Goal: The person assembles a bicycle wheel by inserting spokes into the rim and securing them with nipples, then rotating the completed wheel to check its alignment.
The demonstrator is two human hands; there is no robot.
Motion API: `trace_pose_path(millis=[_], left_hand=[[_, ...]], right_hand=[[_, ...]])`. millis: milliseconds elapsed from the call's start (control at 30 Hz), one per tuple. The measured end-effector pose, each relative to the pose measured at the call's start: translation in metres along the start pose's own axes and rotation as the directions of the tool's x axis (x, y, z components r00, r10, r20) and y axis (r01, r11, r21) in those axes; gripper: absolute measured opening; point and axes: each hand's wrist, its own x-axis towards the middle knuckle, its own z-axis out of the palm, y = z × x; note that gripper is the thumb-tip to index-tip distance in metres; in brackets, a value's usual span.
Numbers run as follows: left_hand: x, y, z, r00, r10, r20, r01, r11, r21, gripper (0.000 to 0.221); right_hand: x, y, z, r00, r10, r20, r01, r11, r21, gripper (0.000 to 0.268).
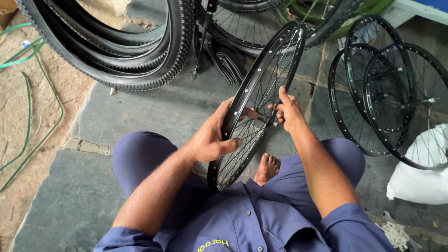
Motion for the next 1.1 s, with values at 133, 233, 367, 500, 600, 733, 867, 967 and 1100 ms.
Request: trace_pose_path(millis=[133, 233, 367, 500, 600, 733, 867, 967, 1100], left_hand=[[-0.008, 0.003, -0.005, 0.991, -0.115, 0.075, 0.097, 0.973, 0.209, 0.081], [-0.006, 0.002, 0.001, 0.983, 0.178, 0.034, -0.181, 0.948, 0.262, 0.075], [-0.004, 0.006, 0.003, 0.994, 0.112, 0.013, -0.113, 0.979, 0.169, 0.101], [0.0, 0.008, 0.012, 0.99, 0.097, 0.1, -0.116, 0.973, 0.2, 0.103], [-0.003, 0.01, 0.014, 0.987, 0.104, 0.122, -0.126, 0.974, 0.19, 0.103], [-0.004, 0.009, 0.016, 0.989, 0.084, 0.122, -0.109, 0.971, 0.213, 0.1], [-0.005, 0.008, 0.011, 0.994, 0.072, 0.078, -0.082, 0.986, 0.144, 0.098], [-0.006, 0.005, 0.012, 0.996, 0.073, 0.055, -0.079, 0.99, 0.115, 0.099], [-0.008, 0.004, 0.013, 0.991, 0.121, 0.055, -0.127, 0.986, 0.113, 0.099]], right_hand=[[-0.005, -0.002, -0.003, 0.996, -0.091, -0.018, 0.092, 0.99, 0.106, 0.066], [-0.003, -0.005, -0.005, 0.978, -0.205, -0.02, 0.204, 0.947, 0.248, 0.059], [-0.015, -0.008, -0.003, 0.896, -0.444, -0.006, 0.431, 0.865, 0.256, 0.043], [-0.03, -0.018, -0.002, 0.915, -0.404, -0.021, 0.373, 0.824, 0.427, 0.036], [-0.038, -0.019, -0.003, 0.826, -0.557, 0.084, 0.511, 0.804, 0.303, 0.041], [-0.03, -0.018, -0.008, 0.861, -0.506, 0.054, 0.483, 0.845, 0.23, 0.039], [-0.02, -0.013, -0.012, 0.888, -0.46, -0.017, 0.459, 0.883, 0.102, 0.039], [-0.007, -0.002, -0.006, 0.899, -0.422, -0.115, 0.424, 0.906, -0.012, 0.042], [0.007, 0.016, -0.002, 0.937, -0.33, -0.116, 0.313, 0.939, -0.145, 0.054]])
